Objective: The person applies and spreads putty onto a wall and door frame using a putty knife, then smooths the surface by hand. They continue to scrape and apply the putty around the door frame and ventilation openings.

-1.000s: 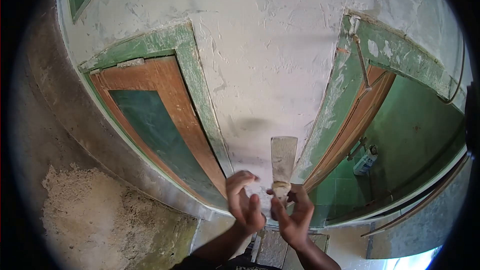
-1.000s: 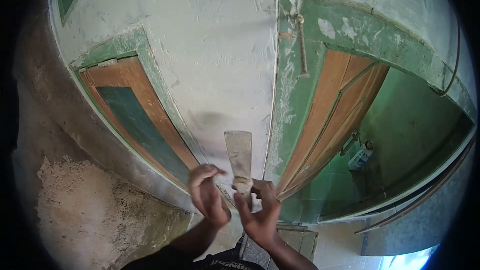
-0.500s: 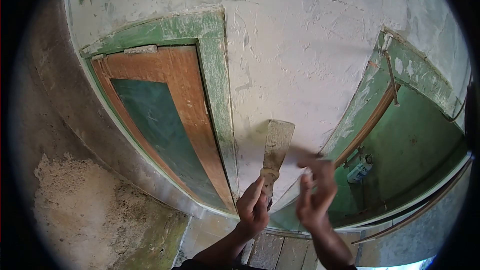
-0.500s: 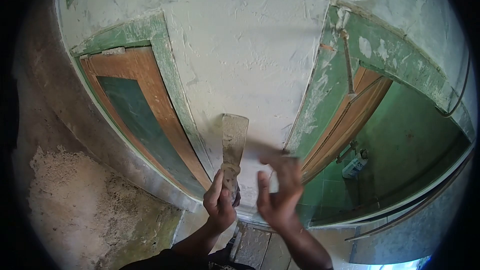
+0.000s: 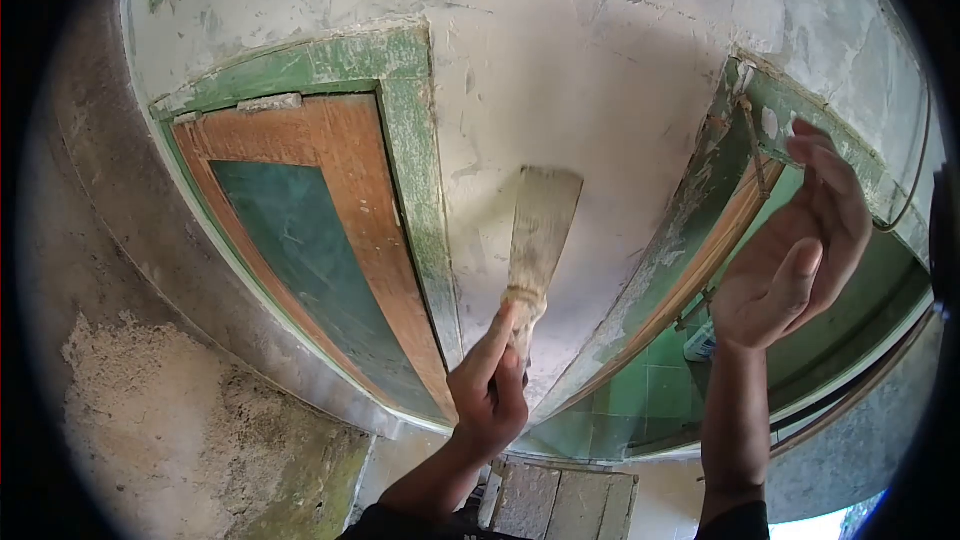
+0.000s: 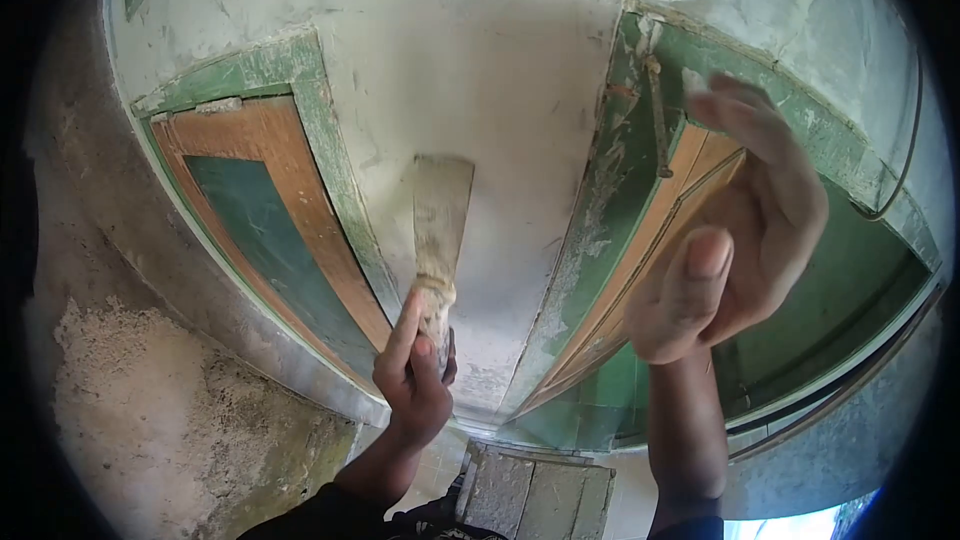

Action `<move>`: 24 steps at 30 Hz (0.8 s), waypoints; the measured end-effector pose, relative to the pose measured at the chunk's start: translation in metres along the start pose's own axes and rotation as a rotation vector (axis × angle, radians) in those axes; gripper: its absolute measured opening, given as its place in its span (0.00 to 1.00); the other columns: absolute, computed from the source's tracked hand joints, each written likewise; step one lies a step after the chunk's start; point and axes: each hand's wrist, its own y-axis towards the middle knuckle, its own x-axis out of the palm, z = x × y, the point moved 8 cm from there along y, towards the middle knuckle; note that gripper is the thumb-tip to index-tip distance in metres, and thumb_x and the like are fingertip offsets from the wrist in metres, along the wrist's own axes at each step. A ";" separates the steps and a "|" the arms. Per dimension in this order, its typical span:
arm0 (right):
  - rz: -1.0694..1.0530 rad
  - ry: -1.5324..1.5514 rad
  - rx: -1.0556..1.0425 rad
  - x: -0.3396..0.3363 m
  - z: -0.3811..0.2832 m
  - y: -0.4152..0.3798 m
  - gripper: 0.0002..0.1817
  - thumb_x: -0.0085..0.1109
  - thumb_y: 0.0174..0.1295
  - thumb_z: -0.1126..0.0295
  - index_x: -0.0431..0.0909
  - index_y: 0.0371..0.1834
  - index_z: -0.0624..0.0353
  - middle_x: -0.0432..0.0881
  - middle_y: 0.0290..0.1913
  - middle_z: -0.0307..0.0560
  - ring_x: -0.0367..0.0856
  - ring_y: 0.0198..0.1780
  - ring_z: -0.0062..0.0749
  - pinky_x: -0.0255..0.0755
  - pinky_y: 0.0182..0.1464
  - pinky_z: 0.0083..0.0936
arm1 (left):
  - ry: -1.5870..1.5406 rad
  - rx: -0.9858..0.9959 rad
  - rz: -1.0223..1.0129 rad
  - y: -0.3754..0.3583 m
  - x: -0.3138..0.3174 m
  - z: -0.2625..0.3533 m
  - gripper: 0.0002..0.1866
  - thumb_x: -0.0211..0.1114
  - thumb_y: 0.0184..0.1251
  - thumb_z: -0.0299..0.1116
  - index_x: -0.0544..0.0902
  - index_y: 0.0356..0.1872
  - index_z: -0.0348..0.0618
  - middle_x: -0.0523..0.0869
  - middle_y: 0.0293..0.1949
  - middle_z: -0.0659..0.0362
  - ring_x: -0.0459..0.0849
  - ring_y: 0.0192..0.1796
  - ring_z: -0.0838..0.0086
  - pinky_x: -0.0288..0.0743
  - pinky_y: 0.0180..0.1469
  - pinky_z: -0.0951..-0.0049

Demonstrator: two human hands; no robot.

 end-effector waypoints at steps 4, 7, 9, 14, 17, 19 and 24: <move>-0.220 0.204 0.066 0.015 0.015 -0.005 0.26 0.36 0.74 0.56 0.70 0.50 0.73 0.79 0.43 0.63 0.74 0.57 0.55 0.65 0.63 0.52 | -0.064 -0.284 -0.036 -0.019 -0.004 -0.010 0.20 0.51 0.72 0.24 0.72 0.63 0.28 0.84 0.36 0.50 0.76 0.27 0.80 0.70 0.30 0.78; -0.161 0.165 0.039 0.016 0.015 -0.009 0.25 0.37 0.74 0.56 0.73 0.46 0.73 0.80 0.42 0.62 0.77 0.54 0.56 0.68 0.60 0.51 | -0.025 -0.165 -0.028 0.001 -0.004 0.007 0.21 0.50 0.72 0.23 0.72 0.63 0.29 0.84 0.35 0.51 0.77 0.28 0.79 0.71 0.31 0.77; -0.127 0.144 0.019 0.014 0.013 -0.010 0.25 0.39 0.74 0.56 0.75 0.43 0.72 0.81 0.41 0.61 0.79 0.51 0.54 0.72 0.56 0.48 | -0.024 -0.088 -0.031 0.015 -0.001 0.016 0.21 0.49 0.74 0.27 0.70 0.65 0.30 0.80 0.28 0.57 0.72 0.22 0.84 0.65 0.24 0.80; -0.132 0.073 -0.022 0.012 0.015 -0.021 0.28 0.40 0.73 0.56 0.71 0.53 0.79 0.79 0.50 0.68 0.77 0.58 0.57 0.68 0.62 0.46 | -0.019 -0.107 -0.035 0.042 0.000 0.041 0.21 0.50 0.72 0.23 0.71 0.64 0.29 0.85 0.48 0.45 0.74 0.27 0.80 0.69 0.30 0.78; -0.029 0.006 0.071 0.011 0.012 -0.036 0.30 0.36 0.75 0.56 0.59 0.65 0.76 0.69 0.63 0.71 0.66 0.68 0.57 0.59 0.70 0.47 | -0.056 -0.065 0.017 0.054 -0.001 0.046 0.21 0.50 0.73 0.24 0.70 0.65 0.29 0.86 0.44 0.48 0.70 0.24 0.85 0.64 0.25 0.82; 0.015 -0.035 0.089 0.008 0.008 -0.050 0.30 0.35 0.75 0.56 0.55 0.67 0.76 0.65 0.65 0.72 0.65 0.69 0.56 0.58 0.71 0.46 | -0.026 -0.008 0.002 0.039 0.002 0.028 0.22 0.48 0.75 0.29 0.69 0.66 0.29 0.85 0.41 0.51 0.68 0.21 0.87 0.61 0.21 0.84; 0.090 0.024 0.201 0.007 0.018 -0.093 0.30 0.34 0.75 0.60 0.49 0.70 0.75 0.56 0.71 0.69 0.58 0.73 0.53 0.53 0.74 0.44 | -0.029 -0.167 -0.028 -0.040 0.004 -0.019 0.20 0.50 0.72 0.25 0.73 0.62 0.27 0.80 0.27 0.56 0.73 0.23 0.81 0.66 0.24 0.78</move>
